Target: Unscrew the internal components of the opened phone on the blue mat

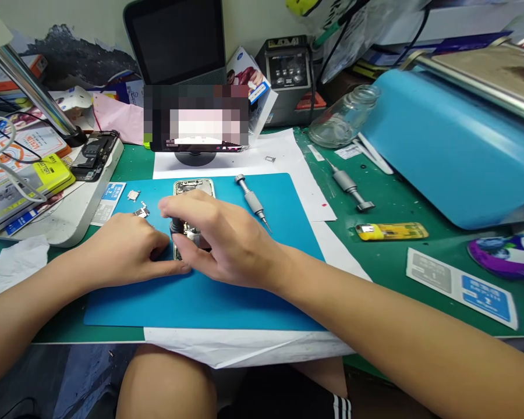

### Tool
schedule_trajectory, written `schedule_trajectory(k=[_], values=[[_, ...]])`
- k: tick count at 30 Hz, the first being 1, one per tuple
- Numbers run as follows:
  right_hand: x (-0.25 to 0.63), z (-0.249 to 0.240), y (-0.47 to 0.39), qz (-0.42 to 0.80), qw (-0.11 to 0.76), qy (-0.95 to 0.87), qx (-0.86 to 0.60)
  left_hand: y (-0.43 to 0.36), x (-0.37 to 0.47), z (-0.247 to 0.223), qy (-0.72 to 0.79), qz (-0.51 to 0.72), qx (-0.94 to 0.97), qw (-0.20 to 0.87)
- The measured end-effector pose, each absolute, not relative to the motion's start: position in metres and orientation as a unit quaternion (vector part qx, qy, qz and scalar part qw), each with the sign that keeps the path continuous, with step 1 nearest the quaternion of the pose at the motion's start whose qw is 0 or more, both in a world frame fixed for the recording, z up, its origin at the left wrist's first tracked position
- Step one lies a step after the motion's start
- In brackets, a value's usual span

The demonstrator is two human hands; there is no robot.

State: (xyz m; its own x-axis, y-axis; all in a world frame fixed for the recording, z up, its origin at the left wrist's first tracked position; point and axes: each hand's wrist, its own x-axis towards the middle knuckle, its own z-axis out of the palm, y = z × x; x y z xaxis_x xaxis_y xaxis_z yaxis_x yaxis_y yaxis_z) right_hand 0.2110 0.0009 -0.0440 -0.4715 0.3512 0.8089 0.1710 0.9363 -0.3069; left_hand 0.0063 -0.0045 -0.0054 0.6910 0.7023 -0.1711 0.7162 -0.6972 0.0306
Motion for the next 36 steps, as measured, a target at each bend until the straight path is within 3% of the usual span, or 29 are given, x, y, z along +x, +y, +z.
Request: schedule_trajectory(k=[7, 15, 25, 36], values=[[0.210, -0.051, 0.000, 0.114, 0.503, -0.842, -0.160, -0.004, 0.005, -0.005, 0.390, -0.052, 0.918, 0.055], [0.210, -0.049, 0.003, 0.185, 0.583, -0.772, -0.172, -0.003, -0.001, 0.001, 0.399, 0.104, 0.906, 0.089], [0.211, -0.047, 0.005, 0.194, 0.592, -0.761, -0.182, -0.003, -0.002, -0.014, 0.334, 0.183, 0.924, 0.029], [0.213, -0.044, 0.006, 0.165, 0.594, -0.769, -0.169, -0.002, -0.003, -0.016, 0.336, 0.156, 0.929, 0.019]])
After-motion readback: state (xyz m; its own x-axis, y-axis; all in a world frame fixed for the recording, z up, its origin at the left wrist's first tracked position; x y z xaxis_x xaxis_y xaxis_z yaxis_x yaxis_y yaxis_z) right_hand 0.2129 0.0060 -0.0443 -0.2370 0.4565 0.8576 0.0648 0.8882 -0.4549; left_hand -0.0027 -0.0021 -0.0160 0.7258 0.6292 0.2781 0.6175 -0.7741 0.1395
